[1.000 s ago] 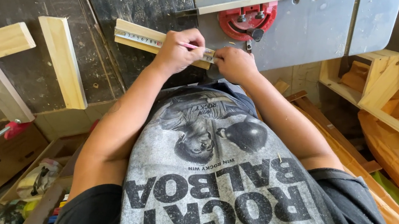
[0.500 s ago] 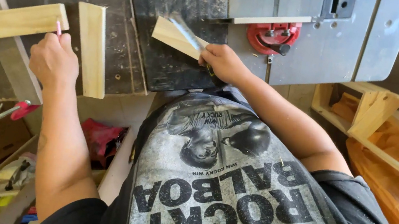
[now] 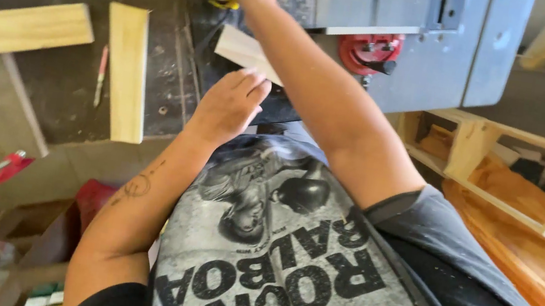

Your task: Measuring and marking various wooden boards using tape measures and pencils on a table saw surface.

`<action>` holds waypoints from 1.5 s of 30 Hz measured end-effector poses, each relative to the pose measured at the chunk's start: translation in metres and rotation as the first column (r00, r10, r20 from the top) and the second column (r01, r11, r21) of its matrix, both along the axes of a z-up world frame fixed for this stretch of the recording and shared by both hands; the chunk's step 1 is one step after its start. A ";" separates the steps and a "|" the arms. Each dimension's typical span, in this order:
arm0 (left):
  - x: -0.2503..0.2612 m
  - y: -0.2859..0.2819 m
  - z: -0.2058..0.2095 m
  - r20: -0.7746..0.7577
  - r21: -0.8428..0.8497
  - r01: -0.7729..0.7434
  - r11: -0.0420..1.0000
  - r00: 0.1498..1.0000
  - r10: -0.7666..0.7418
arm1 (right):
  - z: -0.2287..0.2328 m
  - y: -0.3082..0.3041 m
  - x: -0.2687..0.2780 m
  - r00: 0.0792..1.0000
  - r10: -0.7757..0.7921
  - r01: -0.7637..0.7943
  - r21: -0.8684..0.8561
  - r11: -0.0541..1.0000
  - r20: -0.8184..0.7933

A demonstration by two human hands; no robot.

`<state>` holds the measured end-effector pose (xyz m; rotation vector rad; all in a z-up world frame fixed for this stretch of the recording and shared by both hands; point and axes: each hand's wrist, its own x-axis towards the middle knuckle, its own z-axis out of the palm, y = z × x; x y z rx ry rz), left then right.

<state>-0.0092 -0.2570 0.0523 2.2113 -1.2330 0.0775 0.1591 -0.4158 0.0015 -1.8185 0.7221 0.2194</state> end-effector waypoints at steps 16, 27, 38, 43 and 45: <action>0.046 -0.024 -0.037 -0.066 0.199 0.121 0.973 0.992 -0.109 | 0.023 -0.201 -0.270 0.848 -0.130 0.358 -0.374 0.856 0.513; 0.122 -0.197 -0.010 -0.337 0.037 -0.105 0.994 0.935 0.111 | -0.038 -0.244 -0.258 0.899 0.050 0.199 -0.508 0.838 0.435; 0.099 -0.271 -0.075 -0.522 0.098 0.047 0.994 0.853 0.011 | -0.033 -0.248 -0.301 0.850 0.162 0.156 -0.533 0.832 0.502; 0.081 -0.273 -0.053 -0.509 0.097 0.081 0.992 0.861 -0.021 | -0.041 -0.253 -0.301 0.822 0.188 0.153 -0.526 0.837 0.537; 0.079 -0.272 -0.053 -0.484 0.135 0.117 0.984 0.875 -0.038 | -0.041 -0.254 -0.300 0.817 0.203 0.146 -0.534 0.833 0.540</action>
